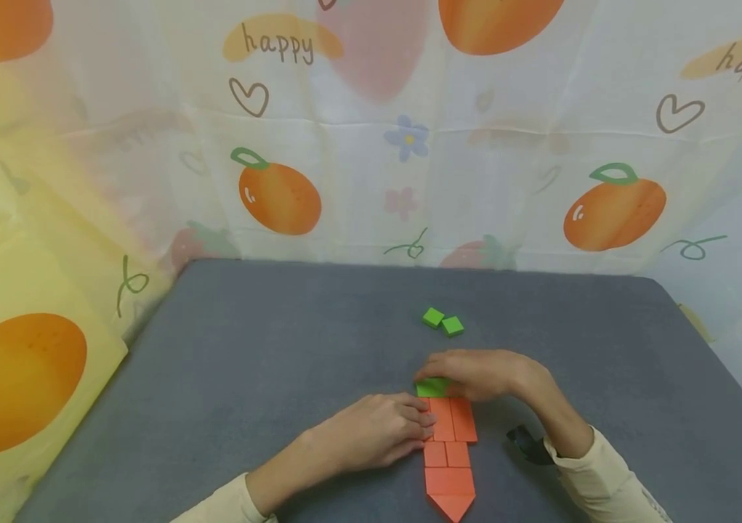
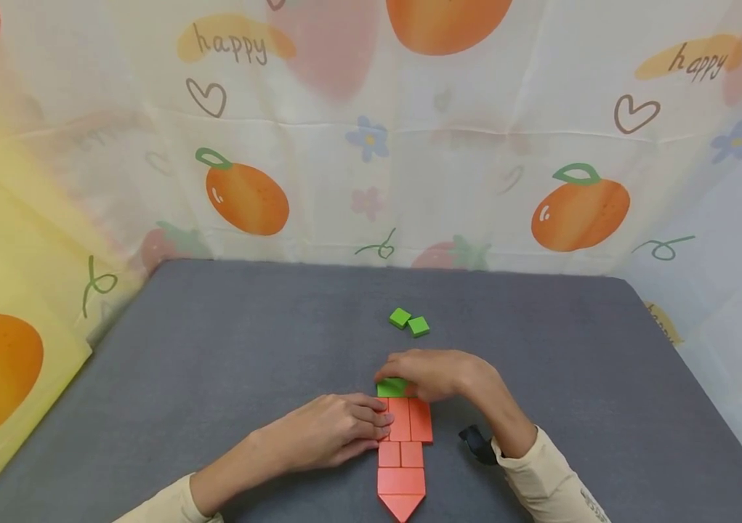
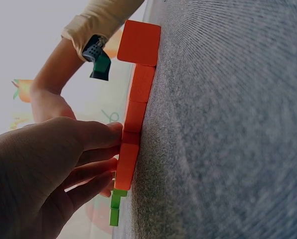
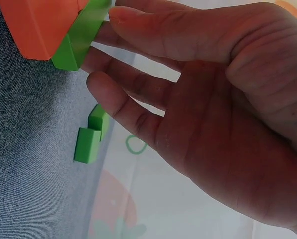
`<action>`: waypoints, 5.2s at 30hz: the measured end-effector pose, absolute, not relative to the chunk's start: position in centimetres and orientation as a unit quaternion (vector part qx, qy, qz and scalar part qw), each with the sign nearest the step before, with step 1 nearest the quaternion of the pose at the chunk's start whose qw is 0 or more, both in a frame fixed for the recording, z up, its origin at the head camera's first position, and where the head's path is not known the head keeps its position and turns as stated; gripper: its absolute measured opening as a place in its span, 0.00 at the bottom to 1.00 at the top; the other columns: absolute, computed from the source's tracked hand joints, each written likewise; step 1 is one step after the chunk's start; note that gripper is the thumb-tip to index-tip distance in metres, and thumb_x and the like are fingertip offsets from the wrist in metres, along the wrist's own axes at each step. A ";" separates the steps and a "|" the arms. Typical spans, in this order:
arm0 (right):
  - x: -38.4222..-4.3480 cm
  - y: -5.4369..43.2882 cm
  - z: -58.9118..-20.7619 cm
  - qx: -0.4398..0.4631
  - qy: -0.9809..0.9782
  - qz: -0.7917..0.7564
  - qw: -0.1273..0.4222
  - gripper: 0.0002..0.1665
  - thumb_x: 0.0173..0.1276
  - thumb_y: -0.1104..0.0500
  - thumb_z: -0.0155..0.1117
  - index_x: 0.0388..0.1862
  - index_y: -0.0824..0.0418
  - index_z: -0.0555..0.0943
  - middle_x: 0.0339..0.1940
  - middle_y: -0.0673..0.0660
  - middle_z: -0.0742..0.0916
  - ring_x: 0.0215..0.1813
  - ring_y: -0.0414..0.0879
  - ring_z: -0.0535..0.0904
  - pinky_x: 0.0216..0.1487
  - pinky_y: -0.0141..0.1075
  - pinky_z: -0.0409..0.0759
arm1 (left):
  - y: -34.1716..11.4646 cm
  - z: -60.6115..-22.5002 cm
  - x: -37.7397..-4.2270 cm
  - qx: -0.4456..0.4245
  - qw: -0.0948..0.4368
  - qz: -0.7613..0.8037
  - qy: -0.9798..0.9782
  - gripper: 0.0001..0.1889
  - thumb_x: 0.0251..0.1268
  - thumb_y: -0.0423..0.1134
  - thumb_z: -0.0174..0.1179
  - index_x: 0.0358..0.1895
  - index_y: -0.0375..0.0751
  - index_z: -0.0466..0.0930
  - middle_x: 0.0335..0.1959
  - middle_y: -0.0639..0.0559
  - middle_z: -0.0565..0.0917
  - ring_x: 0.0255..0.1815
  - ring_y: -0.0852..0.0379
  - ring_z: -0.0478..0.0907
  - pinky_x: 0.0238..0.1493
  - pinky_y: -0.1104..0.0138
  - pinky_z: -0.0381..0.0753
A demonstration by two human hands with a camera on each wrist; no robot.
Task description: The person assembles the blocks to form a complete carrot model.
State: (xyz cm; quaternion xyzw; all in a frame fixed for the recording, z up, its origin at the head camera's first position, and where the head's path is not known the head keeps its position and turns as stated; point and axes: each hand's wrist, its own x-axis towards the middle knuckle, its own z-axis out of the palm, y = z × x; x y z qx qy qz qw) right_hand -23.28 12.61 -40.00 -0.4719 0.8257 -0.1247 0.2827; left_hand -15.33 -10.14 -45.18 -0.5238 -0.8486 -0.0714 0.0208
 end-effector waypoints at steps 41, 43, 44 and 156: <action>-27.4 17.3 -42.3 -0.373 0.916 -0.077 0.130 0.30 0.71 0.68 0.69 0.71 0.64 0.76 0.67 0.64 0.82 0.68 0.64 0.78 0.67 0.59 0.79 | -10.1 -45.1 -15.5 -0.521 0.000 -0.084 -0.850 0.13 0.77 0.44 0.63 0.58 0.53 0.89 0.60 0.62 0.88 0.71 0.64 0.79 0.70 0.68 0.79; -27.5 17.3 -42.6 -0.371 0.917 -0.076 0.122 0.27 0.70 0.67 0.71 0.67 0.63 0.78 0.61 0.61 0.83 0.63 0.60 0.81 0.63 0.56 0.81 | -10.1 -45.2 -15.5 -0.522 0.000 -0.087 -0.849 0.13 0.76 0.44 0.63 0.58 0.53 0.89 0.60 0.62 0.88 0.71 0.63 0.79 0.70 0.68 0.79; -27.5 17.3 -42.7 -0.368 0.919 -0.076 0.118 0.26 0.69 0.66 0.72 0.65 0.62 0.79 0.59 0.60 0.84 0.61 0.59 0.81 0.61 0.55 0.82 | -10.1 -45.2 -15.5 -0.522 0.000 -0.088 -0.849 0.13 0.76 0.44 0.63 0.58 0.53 0.89 0.60 0.62 0.88 0.71 0.63 0.79 0.70 0.68 0.79; -20.4 16.5 -38.9 -0.454 0.852 -0.061 0.254 0.44 0.51 0.57 0.87 0.68 0.35 0.82 0.72 0.47 0.79 0.75 0.56 0.74 0.68 0.64 0.76 | -10.2 -45.0 -15.7 -0.544 0.054 -0.061 -0.835 0.12 0.78 0.45 0.62 0.55 0.52 0.90 0.59 0.61 0.89 0.66 0.64 0.82 0.68 0.70 0.80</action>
